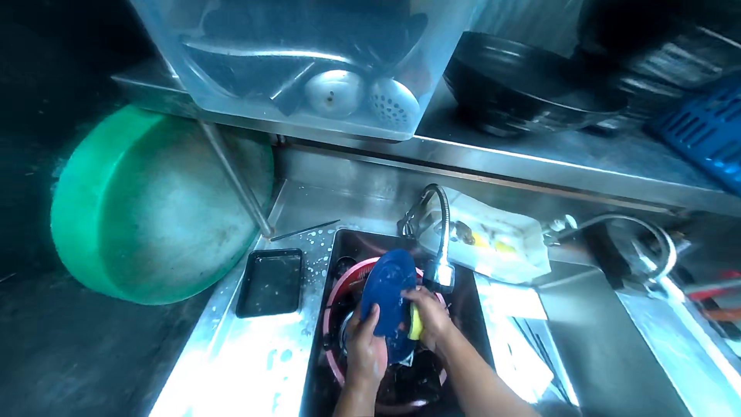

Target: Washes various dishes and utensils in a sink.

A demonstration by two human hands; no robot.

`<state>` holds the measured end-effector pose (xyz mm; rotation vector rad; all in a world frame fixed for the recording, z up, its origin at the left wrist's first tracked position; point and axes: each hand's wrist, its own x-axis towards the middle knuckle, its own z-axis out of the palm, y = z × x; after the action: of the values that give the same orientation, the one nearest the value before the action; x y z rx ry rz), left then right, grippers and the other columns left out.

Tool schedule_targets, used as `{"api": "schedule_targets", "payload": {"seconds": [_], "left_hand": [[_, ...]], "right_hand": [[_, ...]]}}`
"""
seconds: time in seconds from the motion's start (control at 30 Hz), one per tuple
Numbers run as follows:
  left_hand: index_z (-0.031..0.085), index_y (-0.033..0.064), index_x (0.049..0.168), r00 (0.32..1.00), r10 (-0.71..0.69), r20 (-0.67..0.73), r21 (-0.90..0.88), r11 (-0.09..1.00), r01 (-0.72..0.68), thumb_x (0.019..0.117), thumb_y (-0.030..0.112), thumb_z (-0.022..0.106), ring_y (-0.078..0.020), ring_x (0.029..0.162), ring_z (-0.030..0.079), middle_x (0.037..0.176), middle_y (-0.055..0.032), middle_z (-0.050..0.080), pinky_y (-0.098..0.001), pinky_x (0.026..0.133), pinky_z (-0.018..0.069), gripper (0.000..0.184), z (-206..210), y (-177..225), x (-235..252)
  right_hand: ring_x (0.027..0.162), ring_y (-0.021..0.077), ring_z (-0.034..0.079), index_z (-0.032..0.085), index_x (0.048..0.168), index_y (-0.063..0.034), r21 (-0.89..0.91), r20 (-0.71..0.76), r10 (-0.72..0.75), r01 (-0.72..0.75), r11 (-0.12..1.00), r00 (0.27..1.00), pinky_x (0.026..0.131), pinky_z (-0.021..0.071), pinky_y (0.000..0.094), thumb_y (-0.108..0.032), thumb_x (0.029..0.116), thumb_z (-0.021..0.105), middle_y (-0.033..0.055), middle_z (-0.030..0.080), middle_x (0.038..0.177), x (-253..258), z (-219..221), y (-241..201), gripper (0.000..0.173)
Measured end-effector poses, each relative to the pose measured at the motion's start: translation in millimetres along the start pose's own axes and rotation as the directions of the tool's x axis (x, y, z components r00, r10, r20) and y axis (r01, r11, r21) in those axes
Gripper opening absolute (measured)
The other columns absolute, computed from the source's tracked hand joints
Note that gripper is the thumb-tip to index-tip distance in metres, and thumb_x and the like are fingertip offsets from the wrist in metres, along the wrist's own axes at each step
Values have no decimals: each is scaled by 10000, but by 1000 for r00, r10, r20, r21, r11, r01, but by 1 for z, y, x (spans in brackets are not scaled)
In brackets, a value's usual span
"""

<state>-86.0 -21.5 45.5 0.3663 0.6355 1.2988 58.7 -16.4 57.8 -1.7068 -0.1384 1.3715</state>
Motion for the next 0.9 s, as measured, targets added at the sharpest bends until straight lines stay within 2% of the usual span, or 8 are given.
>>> {"api": "schedule_targets", "payload": {"seconds": [0.1, 0.2, 0.3, 0.37, 0.47, 0.67, 0.8, 0.9], "left_hand": [[599, -70, 1276, 1000, 11, 18, -10, 1000, -11, 967, 59, 562, -252, 1060, 693, 1155, -202, 690, -450, 959, 578, 337, 4, 1, 2], [607, -65, 1262, 1000, 22, 12, -16, 1000, -22, 967, 61, 552, -250, 1050, 694, 1148, -199, 691, -441, 949, 579, 326, 8, -1, 4], [632, -61, 1227, 999, 21, 30, -10, 1000, -21, 956, 76, 578, -255, 1031, 699, 1128, -200, 698, -448, 934, 585, 308, 6, -6, 3], [645, -54, 1209, 998, 32, 47, -14, 999, -32, 949, 91, 603, -259, 1022, 704, 1115, -199, 703, -457, 929, 589, 300, 5, -8, 3], [650, -48, 1212, 996, 46, 72, -19, 999, -44, 955, 103, 619, -245, 1032, 700, 1120, -188, 705, -445, 945, 581, 300, 7, -7, 2], [644, -52, 1223, 997, 51, 64, -30, 998, -49, 944, 96, 613, -233, 1030, 702, 1123, -186, 706, -428, 934, 586, 318, 8, -5, 4], [663, -38, 1191, 996, 55, 63, -48, 997, -52, 946, 92, 624, -238, 1017, 707, 1105, -177, 714, -439, 931, 587, 280, 9, -7, 3], [637, -57, 1221, 997, 54, 61, -30, 998, -53, 945, 79, 595, -237, 1040, 697, 1128, -179, 704, -436, 949, 578, 311, 11, -7, 4]], "right_hand": [[783, 287, 687, 580, 1324, -62, 59, -90, -33, 39, 998, 995, 620, 588, 460, -318, 966, 715, 177, 683, 990, 0, 7, -11, 461], [842, 289, 701, 579, 1312, -37, 69, -119, -47, 56, 996, 992, 689, 603, 478, -129, 941, 680, 187, 690, 1027, -3, 12, -14, 395], [818, 294, 683, 590, 1269, -30, 47, -126, -23, 29, 999, 992, 642, 582, 491, -13, 862, 631, 189, 674, 1004, -4, 10, -10, 410], [822, 306, 696, 578, 1262, -33, 136, -88, -9, 20, 991, 996, 649, 592, 505, -64, 907, 625, 193, 684, 992, -4, 7, -13, 359], [922, 289, 722, 586, 1285, -37, 291, -65, -57, 73, 954, 996, 775, 620, 483, -274, 1033, 604, 180, 712, 1055, -5, 9, -15, 347], [752, 276, 660, 591, 1200, -15, 54, -148, -19, 27, 998, 989, 599, 567, 469, 32, 827, 660, 180, 658, 940, -12, 16, -18, 382], [898, 285, 715, 594, 1252, -34, 242, -104, -54, 77, 967, 993, 737, 612, 480, -176, 991, 638, 182, 704, 1031, -6, 13, -15, 301], [804, 274, 677, 589, 1202, -15, 168, -169, -49, 78, 983, 984, 653, 583, 464, -29, 920, 645, 177, 665, 962, -12, 18, -18, 288]]}}
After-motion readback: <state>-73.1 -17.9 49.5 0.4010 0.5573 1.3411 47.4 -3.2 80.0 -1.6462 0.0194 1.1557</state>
